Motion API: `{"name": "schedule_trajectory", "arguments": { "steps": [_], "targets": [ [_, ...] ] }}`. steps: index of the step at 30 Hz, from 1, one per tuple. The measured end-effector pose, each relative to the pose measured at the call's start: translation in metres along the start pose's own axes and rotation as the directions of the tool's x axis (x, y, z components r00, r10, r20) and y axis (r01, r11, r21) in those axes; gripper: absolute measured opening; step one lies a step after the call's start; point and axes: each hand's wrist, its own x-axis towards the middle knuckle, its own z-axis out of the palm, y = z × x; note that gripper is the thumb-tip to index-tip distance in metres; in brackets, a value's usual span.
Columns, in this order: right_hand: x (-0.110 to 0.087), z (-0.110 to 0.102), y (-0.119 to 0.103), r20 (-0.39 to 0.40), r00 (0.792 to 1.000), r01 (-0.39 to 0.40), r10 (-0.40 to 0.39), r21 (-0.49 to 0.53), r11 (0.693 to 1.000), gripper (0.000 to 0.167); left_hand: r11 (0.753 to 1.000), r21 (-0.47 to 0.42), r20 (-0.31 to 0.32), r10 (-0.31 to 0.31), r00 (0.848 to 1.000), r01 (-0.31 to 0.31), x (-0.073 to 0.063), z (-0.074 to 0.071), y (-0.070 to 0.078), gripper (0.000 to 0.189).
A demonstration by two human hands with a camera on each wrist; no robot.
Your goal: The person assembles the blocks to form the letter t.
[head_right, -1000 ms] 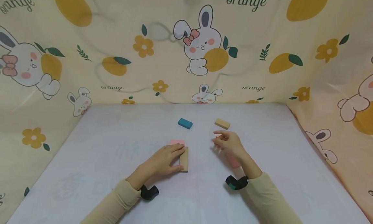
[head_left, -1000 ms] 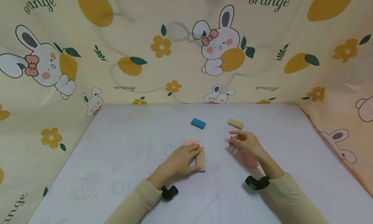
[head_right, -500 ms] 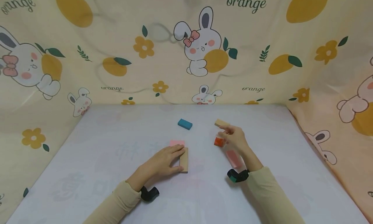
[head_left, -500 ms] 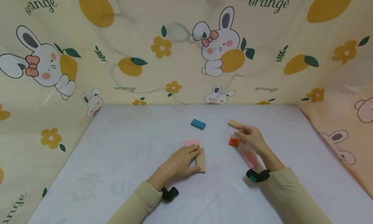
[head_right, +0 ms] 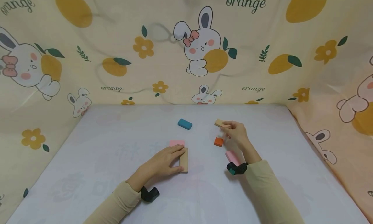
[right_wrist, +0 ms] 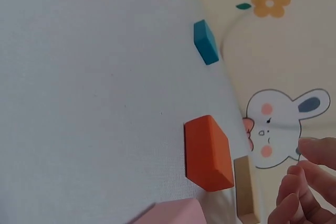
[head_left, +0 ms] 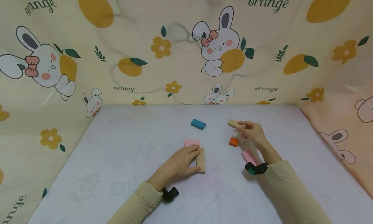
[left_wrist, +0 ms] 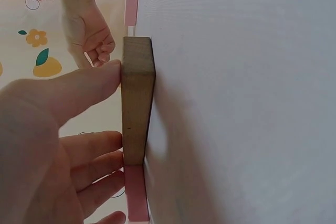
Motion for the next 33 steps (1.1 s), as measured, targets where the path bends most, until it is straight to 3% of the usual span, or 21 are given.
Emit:
{"name": "schedule_trajectory", "arguments": {
  "steps": [12, 20, 33],
  "targets": [
    [0.010, -0.001, 0.001, -0.040, 0.995, -0.093, 0.094, 0.023, 0.995, 0.052, 1.000, 0.023, 0.012, 0.001, 1.000, -0.001, -0.001, -0.001, 0.000, 0.066],
    [0.019, -0.003, 0.002, -0.060, 0.991, -0.115, 0.119, 0.065, 0.991, 0.054, 1.000, 0.031, 0.016, -0.008, 1.000, 0.007, 0.000, -0.002, 0.000, 0.066],
    [0.030, -0.003, 0.010, -0.075, 0.970, -0.228, 0.230, 0.035, 0.973, 0.058, 1.000, 0.019, 0.030, -0.023, 0.999, 0.022, 0.000, -0.001, 0.000, 0.067]
  ]
}}
